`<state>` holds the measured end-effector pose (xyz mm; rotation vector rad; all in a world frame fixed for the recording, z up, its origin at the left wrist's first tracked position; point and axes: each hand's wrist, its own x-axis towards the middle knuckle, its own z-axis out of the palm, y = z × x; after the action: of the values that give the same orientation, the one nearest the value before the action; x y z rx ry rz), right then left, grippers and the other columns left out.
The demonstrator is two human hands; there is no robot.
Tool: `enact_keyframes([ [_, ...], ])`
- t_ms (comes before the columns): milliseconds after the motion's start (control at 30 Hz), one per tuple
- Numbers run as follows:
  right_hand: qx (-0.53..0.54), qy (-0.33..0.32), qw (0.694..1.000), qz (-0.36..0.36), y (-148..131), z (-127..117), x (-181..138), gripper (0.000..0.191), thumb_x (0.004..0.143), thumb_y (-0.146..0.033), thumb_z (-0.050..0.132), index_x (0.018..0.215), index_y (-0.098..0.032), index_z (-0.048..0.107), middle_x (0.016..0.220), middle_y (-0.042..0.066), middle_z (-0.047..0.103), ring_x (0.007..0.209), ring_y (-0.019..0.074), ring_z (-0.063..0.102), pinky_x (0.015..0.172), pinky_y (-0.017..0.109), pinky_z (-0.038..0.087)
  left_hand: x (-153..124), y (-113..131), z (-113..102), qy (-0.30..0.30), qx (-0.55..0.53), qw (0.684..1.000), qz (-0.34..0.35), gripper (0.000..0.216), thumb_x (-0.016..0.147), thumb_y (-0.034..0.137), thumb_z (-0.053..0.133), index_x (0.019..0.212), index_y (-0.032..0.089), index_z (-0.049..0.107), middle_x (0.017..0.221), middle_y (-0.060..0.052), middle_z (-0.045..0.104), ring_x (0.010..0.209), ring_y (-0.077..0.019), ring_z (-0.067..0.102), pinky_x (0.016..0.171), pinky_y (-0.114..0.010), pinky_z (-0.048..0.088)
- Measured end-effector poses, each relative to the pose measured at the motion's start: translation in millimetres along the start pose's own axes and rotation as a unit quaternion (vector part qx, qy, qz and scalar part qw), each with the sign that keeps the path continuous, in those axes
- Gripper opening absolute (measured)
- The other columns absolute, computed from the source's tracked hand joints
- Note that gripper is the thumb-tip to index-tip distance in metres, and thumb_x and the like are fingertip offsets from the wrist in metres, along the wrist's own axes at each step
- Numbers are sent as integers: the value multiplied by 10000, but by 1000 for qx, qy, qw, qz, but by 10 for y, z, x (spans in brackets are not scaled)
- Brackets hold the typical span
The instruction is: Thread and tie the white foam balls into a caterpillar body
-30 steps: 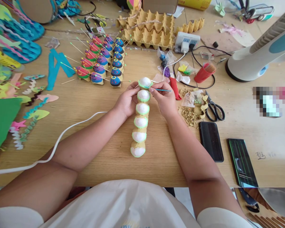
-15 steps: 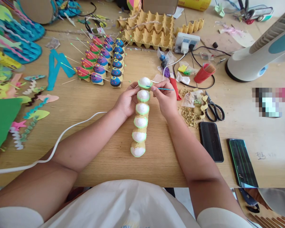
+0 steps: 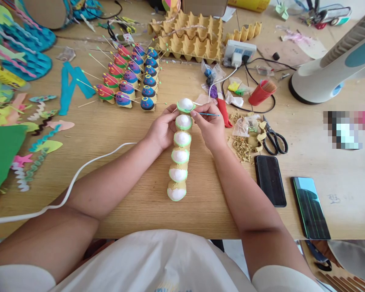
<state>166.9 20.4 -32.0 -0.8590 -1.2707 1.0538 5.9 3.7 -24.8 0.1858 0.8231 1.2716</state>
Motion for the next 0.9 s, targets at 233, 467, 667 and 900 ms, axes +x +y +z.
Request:
enact_keyframes([
  [233, -12, -7, 1000, 12, -47, 24, -22, 599, 674, -739, 991, 822, -276, 642, 843, -37, 682, 786, 134, 638, 712, 298, 574, 14, 8, -21, -2, -13, 1000, -15, 331, 923, 288, 869, 1224, 395, 780, 1108, -3, 890, 1256, -367, 831, 982, -487, 690],
  [467, -8, -12, 1000, 15, -57, 9, -17, 564, 686, -697, 1007, 837, -278, 660, 860, -35, 696, 788, 133, 638, 723, 301, 575, 31, 4, -48, -24, -31, 999, -35, 416, 925, 321, 863, 1305, 445, 750, 1158, -3, 888, 1270, -363, 828, 989, -496, 691],
  [667, 30, -21, 999, 16, -37, -99, 43, 528, 758, -619, 993, 858, -282, 599, 839, -48, 637, 716, 112, 592, 670, 281, 556, 24, 25, -45, -18, -17, 999, -27, 347, 950, 302, 821, 1276, 406, 761, 1164, -18, 888, 1276, -347, 824, 969, -463, 684],
  [900, 76, -70, 992, 72, -26, -209, 94, 573, 673, -584, 1049, 820, -268, 595, 754, -72, 604, 652, 89, 551, 600, 244, 498, 0, 44, -22, -14, -13, 999, -33, 401, 959, 280, 799, 1331, 419, 743, 1157, -16, 892, 1282, -338, 822, 995, -457, 678],
])
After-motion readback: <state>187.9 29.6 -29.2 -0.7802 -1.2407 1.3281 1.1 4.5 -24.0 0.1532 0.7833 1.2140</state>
